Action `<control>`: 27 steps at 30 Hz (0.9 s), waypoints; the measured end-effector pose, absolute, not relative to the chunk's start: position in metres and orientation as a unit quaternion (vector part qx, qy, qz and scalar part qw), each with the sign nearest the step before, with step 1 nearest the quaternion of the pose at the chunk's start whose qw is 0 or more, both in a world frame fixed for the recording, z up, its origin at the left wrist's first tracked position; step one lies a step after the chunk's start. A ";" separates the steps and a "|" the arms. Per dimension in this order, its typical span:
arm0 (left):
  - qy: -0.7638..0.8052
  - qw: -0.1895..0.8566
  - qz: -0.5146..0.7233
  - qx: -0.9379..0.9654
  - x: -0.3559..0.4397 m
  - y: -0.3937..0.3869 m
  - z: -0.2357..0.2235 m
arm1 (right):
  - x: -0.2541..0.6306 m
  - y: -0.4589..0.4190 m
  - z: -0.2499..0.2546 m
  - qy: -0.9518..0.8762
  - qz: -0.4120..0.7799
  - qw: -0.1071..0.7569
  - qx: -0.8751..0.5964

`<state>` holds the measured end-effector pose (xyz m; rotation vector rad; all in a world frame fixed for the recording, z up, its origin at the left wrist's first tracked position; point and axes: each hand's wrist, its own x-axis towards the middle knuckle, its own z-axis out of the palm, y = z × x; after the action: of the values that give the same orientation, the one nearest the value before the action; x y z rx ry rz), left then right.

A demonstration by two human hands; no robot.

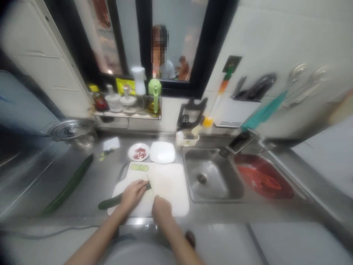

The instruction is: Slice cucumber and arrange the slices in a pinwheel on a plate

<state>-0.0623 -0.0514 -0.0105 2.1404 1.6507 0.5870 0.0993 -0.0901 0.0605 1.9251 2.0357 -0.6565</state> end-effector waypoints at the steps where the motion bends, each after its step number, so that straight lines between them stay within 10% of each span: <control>1: 0.586 0.188 0.210 0.760 -0.062 -0.052 -0.010 | 0.100 -0.092 0.060 0.700 -0.225 0.135 0.664; 27: 0.599 0.200 0.212 0.746 -0.060 -0.049 0.001 | 0.104 -0.089 0.062 0.709 -0.215 0.151 0.654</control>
<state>-0.0601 -0.0491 0.0012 2.0841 1.6746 0.5927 0.1038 -0.0894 0.0623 1.8781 2.0364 -0.6162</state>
